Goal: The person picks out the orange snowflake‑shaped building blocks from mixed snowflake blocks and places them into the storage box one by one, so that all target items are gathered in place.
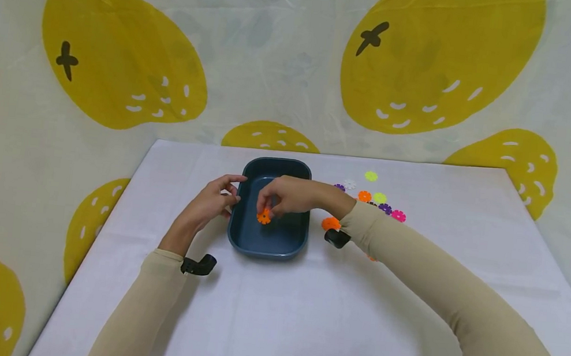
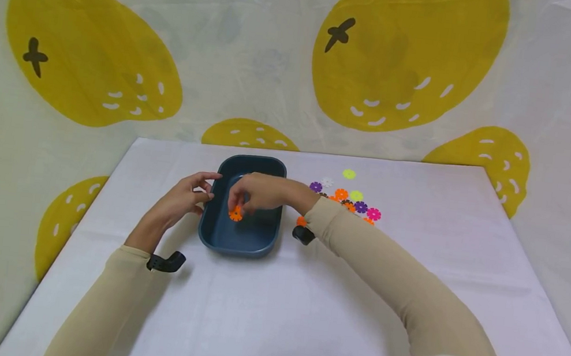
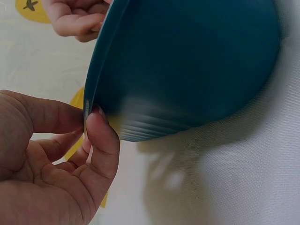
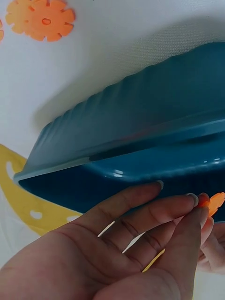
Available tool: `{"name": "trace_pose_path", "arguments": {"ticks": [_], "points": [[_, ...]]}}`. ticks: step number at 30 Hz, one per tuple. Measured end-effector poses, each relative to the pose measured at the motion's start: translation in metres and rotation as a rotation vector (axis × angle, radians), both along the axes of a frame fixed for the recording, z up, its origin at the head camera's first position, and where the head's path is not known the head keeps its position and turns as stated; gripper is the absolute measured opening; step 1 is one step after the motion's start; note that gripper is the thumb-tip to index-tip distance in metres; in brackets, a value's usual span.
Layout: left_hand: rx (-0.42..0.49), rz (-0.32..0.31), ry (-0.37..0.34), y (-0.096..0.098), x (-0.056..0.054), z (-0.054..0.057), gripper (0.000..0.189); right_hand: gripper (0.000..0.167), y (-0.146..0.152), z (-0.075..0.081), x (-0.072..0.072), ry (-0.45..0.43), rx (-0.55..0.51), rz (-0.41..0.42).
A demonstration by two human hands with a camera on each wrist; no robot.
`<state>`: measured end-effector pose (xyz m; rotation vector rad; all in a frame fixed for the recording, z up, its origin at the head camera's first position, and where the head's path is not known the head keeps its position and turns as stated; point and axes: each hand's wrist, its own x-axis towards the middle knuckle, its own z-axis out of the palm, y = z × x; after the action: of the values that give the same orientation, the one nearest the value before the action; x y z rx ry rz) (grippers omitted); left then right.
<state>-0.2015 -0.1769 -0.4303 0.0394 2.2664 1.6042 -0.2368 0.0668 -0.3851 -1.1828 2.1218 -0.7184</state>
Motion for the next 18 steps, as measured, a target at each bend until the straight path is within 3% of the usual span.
{"name": "trace_pose_path", "arguments": {"ticks": [18], "points": [[0.023,-0.020,0.006,-0.002,-0.001,-0.002,0.051,0.017,-0.027,-0.016,0.007,0.033,0.098,0.107]]}}
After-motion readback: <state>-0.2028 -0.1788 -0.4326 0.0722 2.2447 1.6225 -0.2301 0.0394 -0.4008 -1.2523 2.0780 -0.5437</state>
